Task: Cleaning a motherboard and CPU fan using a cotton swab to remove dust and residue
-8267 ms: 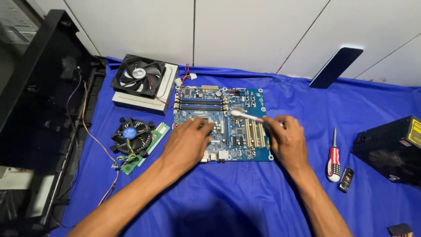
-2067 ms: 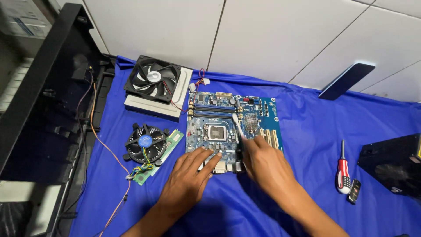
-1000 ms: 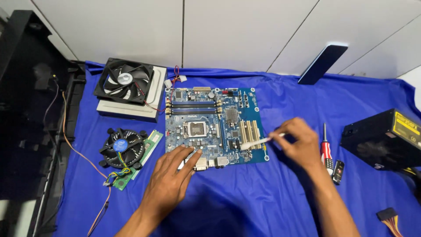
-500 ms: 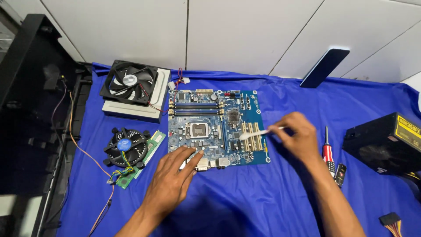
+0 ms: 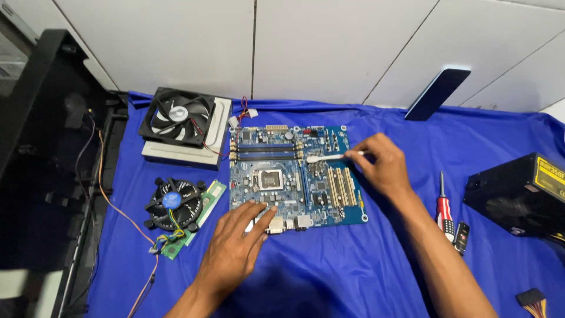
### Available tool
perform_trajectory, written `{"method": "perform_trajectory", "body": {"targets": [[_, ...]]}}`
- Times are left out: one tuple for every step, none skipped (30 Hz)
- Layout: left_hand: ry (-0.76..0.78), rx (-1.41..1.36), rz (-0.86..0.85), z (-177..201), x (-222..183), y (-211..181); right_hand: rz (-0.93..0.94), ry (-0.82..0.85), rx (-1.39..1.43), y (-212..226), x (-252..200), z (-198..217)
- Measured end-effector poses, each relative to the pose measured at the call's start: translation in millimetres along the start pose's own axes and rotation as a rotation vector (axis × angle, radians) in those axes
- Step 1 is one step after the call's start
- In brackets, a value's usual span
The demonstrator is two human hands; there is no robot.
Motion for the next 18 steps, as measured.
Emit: {"method": "perform_trajectory", "body": {"targets": [[-0.002, 0.002, -0.003, 1.4, 4.1, 0.4, 0.001, -0.004, -0.001, -5.5, 3.7, 1.9], [0.004, 0.002, -0.006, 2.3, 4.8, -0.9, -0.015, -0.03, -0.022, -11.8, 3.9, 5.0], [0.009, 0.001, -0.009, 3.1, 5.4, -2.1, -0.031, -0.055, -0.044, -17.9, 3.8, 7.9], [0.008, 0.002, -0.005, 3.9, 4.6, -2.9, -0.029, -0.053, -0.042, -15.0, 3.4, 5.6], [0.008, -0.007, 0.001, 4.9, 3.9, -3.5, -0.004, -0.046, -0.024, -9.7, 3.2, 3.2], [0.003, -0.013, 0.004, 6.2, 5.6, -3.1, 0.026, -0.044, -0.008, -4.7, 6.0, 1.8], [-0.003, -0.008, 0.004, 6.5, 7.9, -3.2, 0.033, -0.047, -0.007, -4.1, 9.6, 4.8], [0.005, -0.024, 0.019, 6.2, 7.4, -2.4, 0.027, -0.03, -0.008, -3.6, 9.6, 4.2], [0.012, -0.04, 0.033, 5.7, 6.9, -1.3, 0.022, -0.013, -0.008, -3.2, 9.5, 3.3], [0.01, -0.039, 0.038, 5.1, 6.6, -0.3, 0.025, -0.009, -0.006, -7.1, 8.5, 2.7], [-0.009, -0.022, 0.027, 6.3, 6.4, -1.1, -0.007, -0.041, -0.05, -14.3, 7.4, 5.9], [-0.031, -0.004, 0.015, 7.2, 7.6, -2.1, -0.036, -0.075, -0.095, -22.1, 7.4, 10.5], [-0.036, -0.002, 0.018, 7.7, 9.0, -3.0, -0.031, -0.074, -0.094, -13.8, 5.4, 9.3], [-0.031, -0.001, 0.02, 8.2, 9.6, -3.7, -0.036, -0.005, -0.002, -6.3, 2.8, -0.1], [-0.027, -0.001, 0.022, 8.6, 9.7, -4.2, -0.04, 0.065, 0.089, 2.1, -0.7, -9.9], [-0.023, 0.003, 0.028, 10.3, 11.7, -4.4, -0.04, 0.068, 0.096, -6.4, -3.0, -9.1], [-0.038, -0.007, 0.02, 13.6, 13.5, -5.6, -0.055, -0.004, 0.023, -16.7, -5.1, -1.0], [-0.05, -0.018, 0.018, 17.4, 14.5, -7.5, -0.071, -0.071, -0.047, -26.2, -7.8, 6.2]]}}
Point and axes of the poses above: each hand's wrist, its own x-axis towards the middle knuckle, its own z-axis out of the back of the hand, y = z × x, the point moved 10 cm from there along x, towards the middle knuckle
